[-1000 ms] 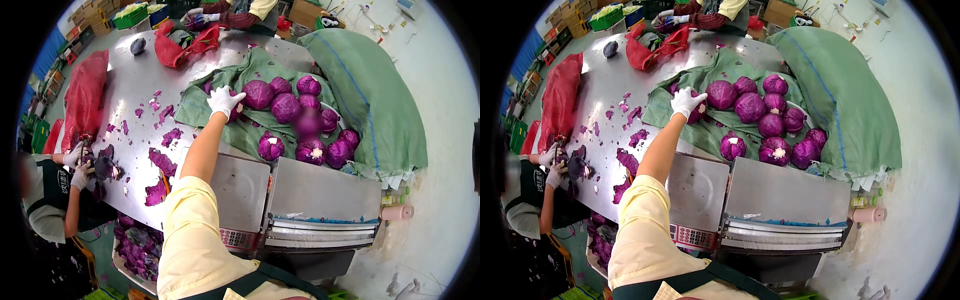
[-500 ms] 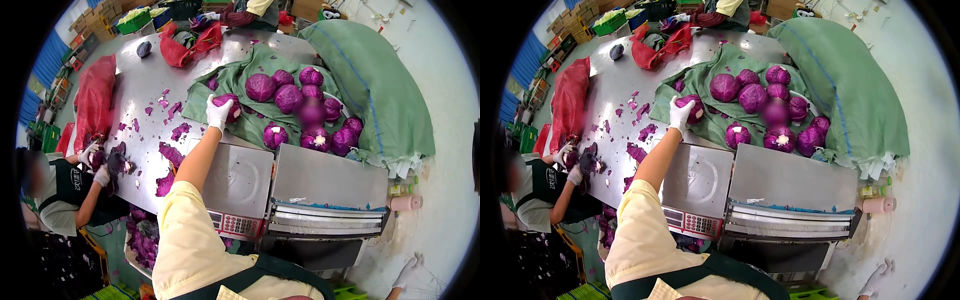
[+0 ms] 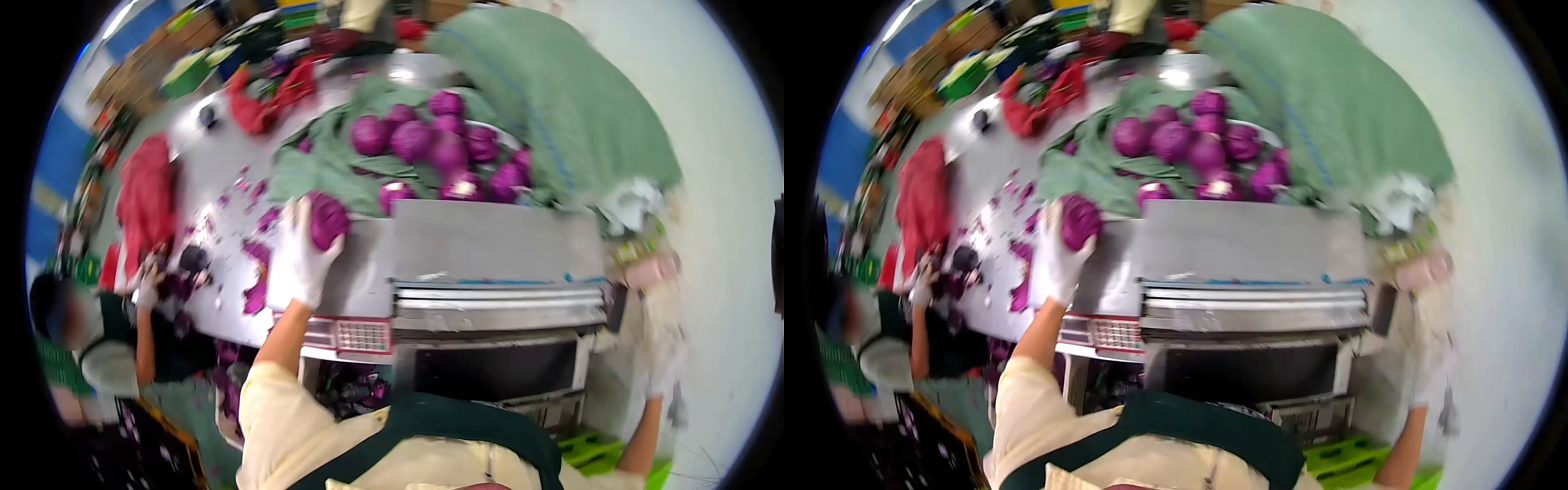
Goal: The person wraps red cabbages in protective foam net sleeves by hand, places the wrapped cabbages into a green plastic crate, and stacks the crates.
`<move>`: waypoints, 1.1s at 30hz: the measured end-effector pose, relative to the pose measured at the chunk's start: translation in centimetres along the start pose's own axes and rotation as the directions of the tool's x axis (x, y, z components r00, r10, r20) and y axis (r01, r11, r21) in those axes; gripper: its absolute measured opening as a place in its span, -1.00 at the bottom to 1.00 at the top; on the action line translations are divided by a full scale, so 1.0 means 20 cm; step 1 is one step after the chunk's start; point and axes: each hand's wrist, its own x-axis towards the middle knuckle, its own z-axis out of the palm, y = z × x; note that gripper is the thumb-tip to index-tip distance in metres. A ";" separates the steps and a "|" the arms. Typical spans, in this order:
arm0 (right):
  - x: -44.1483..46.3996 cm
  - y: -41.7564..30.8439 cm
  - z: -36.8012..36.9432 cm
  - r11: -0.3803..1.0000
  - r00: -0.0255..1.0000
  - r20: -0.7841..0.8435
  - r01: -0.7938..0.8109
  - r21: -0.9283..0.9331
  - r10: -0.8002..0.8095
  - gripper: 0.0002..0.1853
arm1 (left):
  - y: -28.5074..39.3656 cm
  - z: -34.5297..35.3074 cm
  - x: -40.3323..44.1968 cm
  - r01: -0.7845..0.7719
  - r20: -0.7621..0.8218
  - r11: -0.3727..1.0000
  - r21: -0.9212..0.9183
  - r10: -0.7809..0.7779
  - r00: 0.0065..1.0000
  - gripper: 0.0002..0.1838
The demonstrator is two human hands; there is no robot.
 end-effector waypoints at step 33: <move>0.53 -0.50 0.44 -0.012 0.546 0.749 -0.811 0.585 -0.376 -0.84 | 0.91 0.03 -0.34 -0.097 -0.041 0.978 -0.184 0.091 0.995 -0.41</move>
